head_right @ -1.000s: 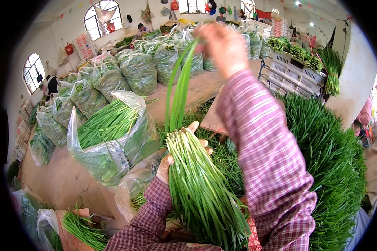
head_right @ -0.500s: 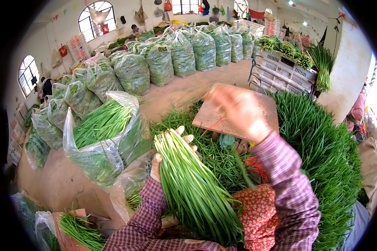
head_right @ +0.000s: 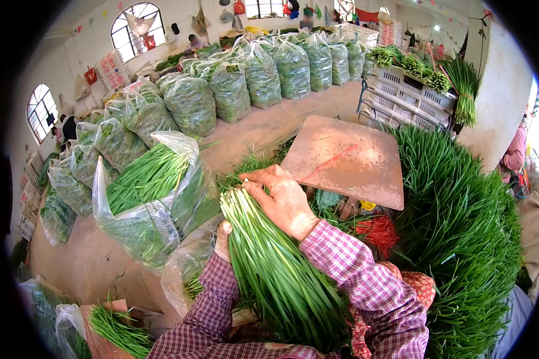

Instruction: The person organizes and bundles green onions by hand, securing them with red rubber bands before placing them into bags.

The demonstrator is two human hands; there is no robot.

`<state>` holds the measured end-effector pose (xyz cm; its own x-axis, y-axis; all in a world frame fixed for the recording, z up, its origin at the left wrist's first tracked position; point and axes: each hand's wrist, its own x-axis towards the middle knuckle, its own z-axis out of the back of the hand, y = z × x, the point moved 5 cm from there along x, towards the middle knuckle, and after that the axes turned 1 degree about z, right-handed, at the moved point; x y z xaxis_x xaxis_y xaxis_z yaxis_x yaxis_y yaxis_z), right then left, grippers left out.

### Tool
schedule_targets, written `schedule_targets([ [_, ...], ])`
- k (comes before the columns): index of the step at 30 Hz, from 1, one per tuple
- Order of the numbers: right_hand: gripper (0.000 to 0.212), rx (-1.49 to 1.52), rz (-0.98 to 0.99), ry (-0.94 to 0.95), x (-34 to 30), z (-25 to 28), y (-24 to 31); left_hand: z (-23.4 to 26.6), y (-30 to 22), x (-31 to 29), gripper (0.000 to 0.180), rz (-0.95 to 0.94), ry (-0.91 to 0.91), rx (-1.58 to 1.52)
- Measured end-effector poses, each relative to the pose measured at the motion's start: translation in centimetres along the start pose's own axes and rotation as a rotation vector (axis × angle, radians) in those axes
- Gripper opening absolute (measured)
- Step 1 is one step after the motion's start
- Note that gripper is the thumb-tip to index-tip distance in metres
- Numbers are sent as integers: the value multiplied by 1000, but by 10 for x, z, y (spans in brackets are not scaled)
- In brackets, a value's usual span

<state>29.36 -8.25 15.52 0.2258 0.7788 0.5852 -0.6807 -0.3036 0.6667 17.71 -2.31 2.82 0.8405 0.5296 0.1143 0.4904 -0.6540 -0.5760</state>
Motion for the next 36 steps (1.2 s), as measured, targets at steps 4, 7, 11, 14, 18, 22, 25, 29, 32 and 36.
schedule_targets([
  [4, 23, 50, -131, 6, -3, 29, 7, -57, -7, 7, 93, -9, 174, -66],
  [7, 21, -94, -129, 203, -12, 34, 31, -54, -11, 8, 101, -40, 171, -45],
  [11, 21, -340, 2, 284, -27, 28, 37, -45, -6, 16, 104, -24, 221, -10],
  [14, 15, -418, 67, 235, -27, 27, 38, -47, -7, 15, 101, -53, 225, 74],
  [18, 10, -534, 139, 235, -24, 28, 44, -47, -11, 14, 98, -54, 169, 82],
  [22, 11, -589, 70, 192, -24, 27, 40, -52, -11, 13, 86, -18, 186, -42],
  [25, 12, -555, 44, 196, -20, 27, 41, -46, -8, 10, 81, 7, 56, 29],
  [29, 10, -480, 192, 192, -12, 22, 47, -24, -3, 7, 71, 83, -3, -21],
  [32, 11, -513, 238, 227, -7, 13, 47, -36, -7, 4, 69, 29, -19, -27],
  [36, 12, -593, 304, 328, 5, 6, 50, -45, -20, 10, 62, 9, 11, 142],
])
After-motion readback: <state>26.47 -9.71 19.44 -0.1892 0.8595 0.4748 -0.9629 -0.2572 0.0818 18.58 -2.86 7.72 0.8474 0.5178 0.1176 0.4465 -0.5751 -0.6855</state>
